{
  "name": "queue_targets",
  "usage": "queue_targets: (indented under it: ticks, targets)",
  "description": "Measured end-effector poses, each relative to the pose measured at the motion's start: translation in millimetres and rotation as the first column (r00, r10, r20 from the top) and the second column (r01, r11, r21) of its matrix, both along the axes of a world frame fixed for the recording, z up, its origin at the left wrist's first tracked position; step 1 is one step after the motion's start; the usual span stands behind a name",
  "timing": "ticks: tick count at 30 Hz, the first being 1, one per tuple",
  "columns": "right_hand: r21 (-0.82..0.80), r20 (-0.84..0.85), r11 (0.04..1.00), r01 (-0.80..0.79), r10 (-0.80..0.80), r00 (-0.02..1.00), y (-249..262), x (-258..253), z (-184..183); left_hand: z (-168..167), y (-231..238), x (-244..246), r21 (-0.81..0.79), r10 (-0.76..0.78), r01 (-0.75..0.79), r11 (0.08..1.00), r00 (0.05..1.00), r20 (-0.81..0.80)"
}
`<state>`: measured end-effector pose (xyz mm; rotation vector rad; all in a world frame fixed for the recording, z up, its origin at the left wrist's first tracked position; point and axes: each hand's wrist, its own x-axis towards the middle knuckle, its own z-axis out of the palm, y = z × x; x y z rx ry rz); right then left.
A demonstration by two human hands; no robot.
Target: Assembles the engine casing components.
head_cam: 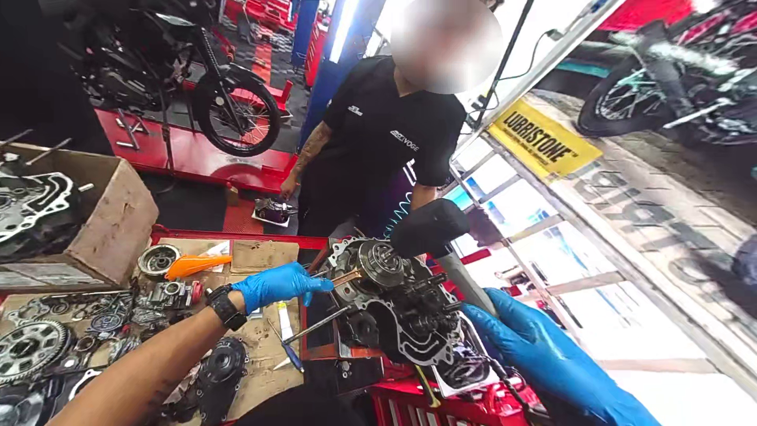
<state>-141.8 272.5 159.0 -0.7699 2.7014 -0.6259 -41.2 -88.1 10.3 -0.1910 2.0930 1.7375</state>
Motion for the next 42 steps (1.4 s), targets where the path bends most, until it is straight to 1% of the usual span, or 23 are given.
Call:
queue_targets:
  ticks: [3,6,9,12,16,19,23,26,29,30,31,33,34,35,36,37,39,40,42]
  targets:
    - [0.031,0.046,0.997,-0.063,0.062,0.997,-6.2,10.2,-6.9,-2.6,-0.2,-0.5,0.016,-0.008,0.008,1.0,1.0,-0.011]
    - [0.079,0.079,0.994,-0.076,0.07,0.994,-12.6,11.2,-16.3,-3.5,-1.3,-0.4,0.009,-0.01,0.011,1.0,1.0,-0.023]
    - [0.092,0.018,0.992,-0.088,0.086,0.996,-17.1,10.7,-23.8,-2.2,-1.0,-0.1,0.003,-0.002,0.002,1.0,1.0,-0.016]
    - [0.198,-0.015,0.973,-0.119,0.125,0.992,-19.2,13.7,-23.7,0.2,-0.2,0.1,-0.001,-0.008,0.008,1.0,1.0,-0.015]
    - [0.11,-0.085,0.983,-0.148,0.157,0.984,-20.2,16.2,-18.5,-0.4,-1.3,-0.9,-0.001,-0.004,0.004,1.0,1.0,-0.014]
    - [0.225,-0.059,0.968,-0.116,0.132,0.989,-20.6,11.6,-21.6,1.3,-0.3,-0.7,-0.02,-0.006,0.006,1.0,1.0,0.005]
    - [0.169,-0.125,0.98,-0.109,0.131,0.984,-18.9,6.8,-18.7,0.1,-2.2,-0.6,-0.002,-0.001,0.001,1.0,1.0,-0.014]
    - [0.223,-0.108,0.964,-0.144,0.171,0.979,-19.6,10.5,-21.9,2.6,1.0,-0.4,-0.005,0.009,-0.009,1.0,1.0,0.008]
    - [0.123,-0.107,0.979,-0.16,0.173,0.979,-20.1,12.6,-18.2,3.7,-0.6,-0.8,-0.033,0.005,-0.005,0.999,1.0,-0.008]
    - [0.129,-0.093,0.981,-0.147,0.16,0.983,-19.9,12.0,-19.6,3.3,0.4,-0.3,-0.023,0.004,-0.005,1.0,1.0,-0.011]
    - [0.172,-0.074,0.975,-0.138,0.152,0.986,-19.9,11.2,-21.2,2.9,1.9,0.7,-0.019,0.004,-0.004,1.0,1.0,-0.015]
    - [0.229,-0.073,0.961,-0.158,0.178,0.981,-20.4,10.9,-20.5,6.4,1.9,0.4,-0.034,0.007,-0.008,0.999,1.0,-0.012]
    - [0.207,-0.074,0.963,-0.174,0.192,0.979,-21.0,10.8,-16.8,6.9,0.9,0.3,-0.034,0.011,-0.011,0.999,1.0,-0.011]
    - [0.15,-0.068,0.972,-0.182,0.194,0.979,-19.7,12.0,-15.3,6.0,0.7,0.2,-0.026,0.007,-0.008,1.0,1.0,-0.014]
    - [0.101,-0.059,0.979,-0.179,0.186,0.981,-18.9,12.0,-15.4,3.8,0.4,-0.6,-0.014,0.005,-0.005,1.0,1.0,-0.021]
    - [0.088,-0.027,0.983,-0.164,0.167,0.986,-18.8,10.4,-16.4,1.8,1.0,-0.6,-0.009,0.007,-0.007,1.0,1.0,-0.018]
    - [0.154,0.047,0.981,-0.122,0.116,0.992,-18.3,6.7,-18.0,2.0,2.2,0.0,-0.02,0.0,0.0,1.0,1.0,-0.008]
    - [0.17,0.051,0.979,-0.116,0.108,0.993,-19.6,4.6,-13.9,3.7,0.8,-1.3,-0.024,0.001,-0.002,1.0,1.0,-0.016]
    - [0.133,0.053,0.984,-0.119,0.113,0.992,-19.1,5.1,-8.2,3.3,0.5,-1.3,-0.018,0.002,-0.002,1.0,1.0,-0.016]
